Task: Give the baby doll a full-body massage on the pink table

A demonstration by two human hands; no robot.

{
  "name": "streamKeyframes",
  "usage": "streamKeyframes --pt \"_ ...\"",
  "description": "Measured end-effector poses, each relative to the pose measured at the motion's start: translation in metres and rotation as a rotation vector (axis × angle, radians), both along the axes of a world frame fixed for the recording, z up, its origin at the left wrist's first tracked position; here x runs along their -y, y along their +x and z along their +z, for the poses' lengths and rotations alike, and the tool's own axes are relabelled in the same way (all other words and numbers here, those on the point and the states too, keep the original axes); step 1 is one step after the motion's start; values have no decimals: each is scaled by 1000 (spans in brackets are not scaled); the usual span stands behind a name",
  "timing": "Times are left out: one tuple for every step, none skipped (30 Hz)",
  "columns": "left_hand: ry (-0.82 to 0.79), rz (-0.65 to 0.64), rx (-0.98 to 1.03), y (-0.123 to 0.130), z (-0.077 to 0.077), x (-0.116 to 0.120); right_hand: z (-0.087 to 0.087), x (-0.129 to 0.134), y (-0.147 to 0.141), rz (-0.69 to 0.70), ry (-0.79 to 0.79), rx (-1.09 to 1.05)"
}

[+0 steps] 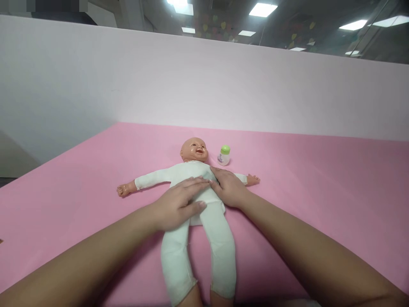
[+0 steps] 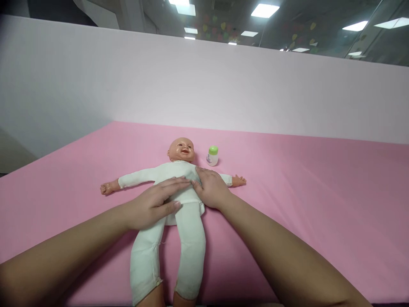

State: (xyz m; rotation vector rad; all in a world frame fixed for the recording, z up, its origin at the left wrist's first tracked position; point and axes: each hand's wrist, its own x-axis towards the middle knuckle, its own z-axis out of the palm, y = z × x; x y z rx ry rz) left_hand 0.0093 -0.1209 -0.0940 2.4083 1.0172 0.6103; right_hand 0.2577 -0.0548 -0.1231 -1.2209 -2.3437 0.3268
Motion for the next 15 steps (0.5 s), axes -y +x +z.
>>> streamKeyframes --pt "7 26 -9 0 -2 -5 0 0 0 11 -1 8" --pt "12 51 -16 0 -5 -11 0 1 -1 25 -1 12" --pt "17 75 -25 -1 -7 -16 0 1 -1 35 1 13" --pt "23 95 -36 -2 -9 -22 0 2 -1 40 4 13" --pt "29 111 -49 -3 -11 -27 0 2 -1 44 7 11" --pt "37 128 -59 -4 -13 -32 0 2 -1 46 9 11" --pt "44 147 -63 -5 -15 -37 1 3 -1 49 10 12" --pt "48 170 -62 -7 -17 -41 1 3 -1 51 11 16" --pt "51 193 -56 -8 -19 -44 1 4 -1 53 11 22" --pt "52 215 -48 -10 -20 -46 1 5 -2 51 12 32" --pt "52 235 -36 -12 -22 -48 2 6 -2 47 12 46" --pt "52 252 -22 -14 -23 -49 2 8 -2 40 12 62" --pt "51 268 -8 -16 -24 -50 2 9 -3 34 12 79" --pt "50 285 7 -18 -25 -52 2 10 -3 31 12 94" --pt "47 308 21 -21 -26 -53 2 12 -3 28 12 106"
